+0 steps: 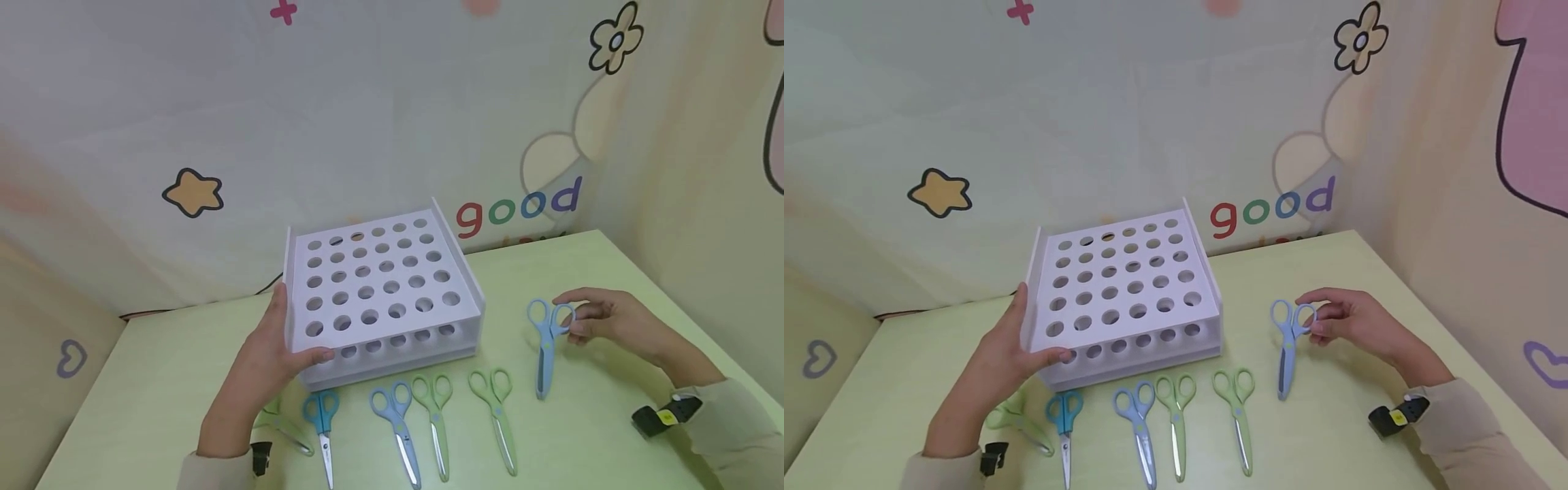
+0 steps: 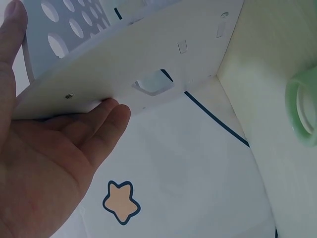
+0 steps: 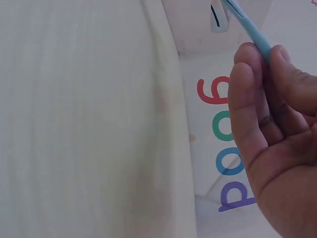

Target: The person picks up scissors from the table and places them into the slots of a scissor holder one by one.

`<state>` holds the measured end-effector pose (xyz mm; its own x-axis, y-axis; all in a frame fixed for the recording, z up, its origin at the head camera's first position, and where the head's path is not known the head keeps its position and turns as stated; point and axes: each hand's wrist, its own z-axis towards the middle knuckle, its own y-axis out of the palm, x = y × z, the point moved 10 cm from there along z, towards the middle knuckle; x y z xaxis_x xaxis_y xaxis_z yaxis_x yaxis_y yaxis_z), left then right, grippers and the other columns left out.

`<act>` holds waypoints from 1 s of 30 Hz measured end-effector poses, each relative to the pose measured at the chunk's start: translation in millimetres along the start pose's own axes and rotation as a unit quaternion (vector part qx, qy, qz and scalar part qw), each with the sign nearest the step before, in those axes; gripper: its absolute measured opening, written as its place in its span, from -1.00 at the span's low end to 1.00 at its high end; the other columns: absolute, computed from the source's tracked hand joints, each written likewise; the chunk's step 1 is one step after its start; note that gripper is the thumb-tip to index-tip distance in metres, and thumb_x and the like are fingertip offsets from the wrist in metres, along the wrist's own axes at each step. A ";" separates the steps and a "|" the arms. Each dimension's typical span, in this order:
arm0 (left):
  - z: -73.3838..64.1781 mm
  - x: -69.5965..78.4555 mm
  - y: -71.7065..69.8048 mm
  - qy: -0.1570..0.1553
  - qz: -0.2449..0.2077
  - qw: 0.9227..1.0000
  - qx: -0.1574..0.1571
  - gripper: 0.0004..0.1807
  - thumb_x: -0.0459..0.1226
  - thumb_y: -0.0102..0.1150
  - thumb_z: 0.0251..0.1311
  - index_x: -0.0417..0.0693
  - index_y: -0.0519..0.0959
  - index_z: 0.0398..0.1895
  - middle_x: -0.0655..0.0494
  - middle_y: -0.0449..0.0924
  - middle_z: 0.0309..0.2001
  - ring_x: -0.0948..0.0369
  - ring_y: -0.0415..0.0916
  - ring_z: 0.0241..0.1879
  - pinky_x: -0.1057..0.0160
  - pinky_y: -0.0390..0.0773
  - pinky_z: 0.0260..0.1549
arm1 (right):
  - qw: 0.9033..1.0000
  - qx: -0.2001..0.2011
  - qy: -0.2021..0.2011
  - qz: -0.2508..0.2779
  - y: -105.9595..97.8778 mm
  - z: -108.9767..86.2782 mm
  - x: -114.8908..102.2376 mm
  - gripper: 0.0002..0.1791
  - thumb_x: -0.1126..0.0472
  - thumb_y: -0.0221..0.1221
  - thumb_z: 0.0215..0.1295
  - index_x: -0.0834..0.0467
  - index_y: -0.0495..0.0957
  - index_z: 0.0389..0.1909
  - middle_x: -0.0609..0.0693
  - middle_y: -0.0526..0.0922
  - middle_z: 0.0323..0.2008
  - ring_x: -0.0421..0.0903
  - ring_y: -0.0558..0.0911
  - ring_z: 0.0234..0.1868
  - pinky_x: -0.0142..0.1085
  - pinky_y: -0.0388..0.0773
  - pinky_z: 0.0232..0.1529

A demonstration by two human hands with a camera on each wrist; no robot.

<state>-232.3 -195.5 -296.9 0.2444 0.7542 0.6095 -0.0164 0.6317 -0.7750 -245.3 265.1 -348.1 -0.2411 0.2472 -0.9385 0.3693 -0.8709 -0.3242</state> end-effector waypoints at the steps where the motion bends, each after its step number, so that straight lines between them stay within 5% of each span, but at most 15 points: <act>1: -1.4 0.0 1.2 0.000 -0.001 1.000 -0.001 0.40 0.20 0.41 -0.20 0.23 -0.47 0.47 0.04 -0.07 0.45 0.01 0.24 0.11 -0.05 0.27 0.04 | 1.000 0.006 -0.005 -0.004 -1.1 -1.0 -2.7 -0.56 0.45 0.12 0.27 0.39 0.35 0.17 0.28 0.65 -0.28 0.25 0.64 -0.32 -0.07 0.57 -0.29; 7: -6.2 -1.1 6.8 -0.004 -0.005 1.000 -0.001 0.39 0.23 0.40 -0.22 0.25 -0.46 0.48 0.04 0.02 0.41 0.02 0.28 0.07 -0.04 0.30 0.02 | 0.997 0.052 -0.018 -0.046 -12.1 -6.1 -24.1 -0.57 0.44 0.12 0.29 0.33 0.38 0.18 0.23 0.66 -0.32 0.14 0.66 -0.32 -0.21 0.58 -0.26; 14: -0.3 3.9 0.0 0.006 0.015 1.000 0.003 0.38 0.34 0.32 -0.26 0.22 -0.39 0.49 0.08 0.18 0.26 0.07 0.35 -0.07 0.03 0.36 -0.11 | 0.979 0.155 -0.069 -0.109 -27.6 -1.0 -85.0 -0.57 0.53 0.15 0.21 0.32 0.46 0.13 0.11 0.70 -0.36 -0.06 0.69 -0.41 -0.35 0.57 -0.30; 17: 2.1 4.4 -2.5 0.003 0.021 1.000 0.001 0.39 0.36 0.30 -0.27 0.22 -0.40 0.49 0.07 0.15 0.29 0.06 0.35 -0.07 0.03 0.36 -0.12 | 0.973 0.181 -0.126 -0.073 -28.4 2.1 -116.5 -0.53 0.62 0.16 0.13 0.35 0.49 0.10 0.09 0.70 -0.39 -0.09 0.69 -0.44 -0.40 0.55 -0.29; 23: 6.1 7.6 -0.4 0.003 0.016 1.000 -0.003 0.40 0.35 0.31 -0.26 0.21 -0.43 0.49 0.06 -0.02 0.43 0.04 0.30 0.05 -0.01 0.35 -0.06 | 0.952 0.166 -0.253 0.052 -16.4 14.9 -168.4 -0.49 0.79 0.08 -0.01 0.49 0.48 0.03 0.18 0.68 -0.40 -0.08 0.68 -0.45 -0.38 0.55 -0.24; 30: 1.5 5.6 -2.1 -0.018 0.017 1.000 -0.003 0.39 0.24 0.40 -0.21 0.25 -0.45 0.48 0.09 -0.10 0.46 0.02 0.28 0.10 -0.04 0.35 -0.04 | 0.934 0.174 -0.312 0.022 10.6 38.2 -188.7 -0.47 0.85 0.10 -0.10 0.49 0.53 -0.04 0.17 0.68 -0.43 -0.11 0.65 -0.52 -0.40 0.55 -0.36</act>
<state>-232.3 -192.4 -291.6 0.2096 0.7807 0.5888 -0.0174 0.6050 -0.7960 -230.1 193.0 -170.0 -0.7492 0.0072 -0.6623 0.1026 -0.9866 -0.1268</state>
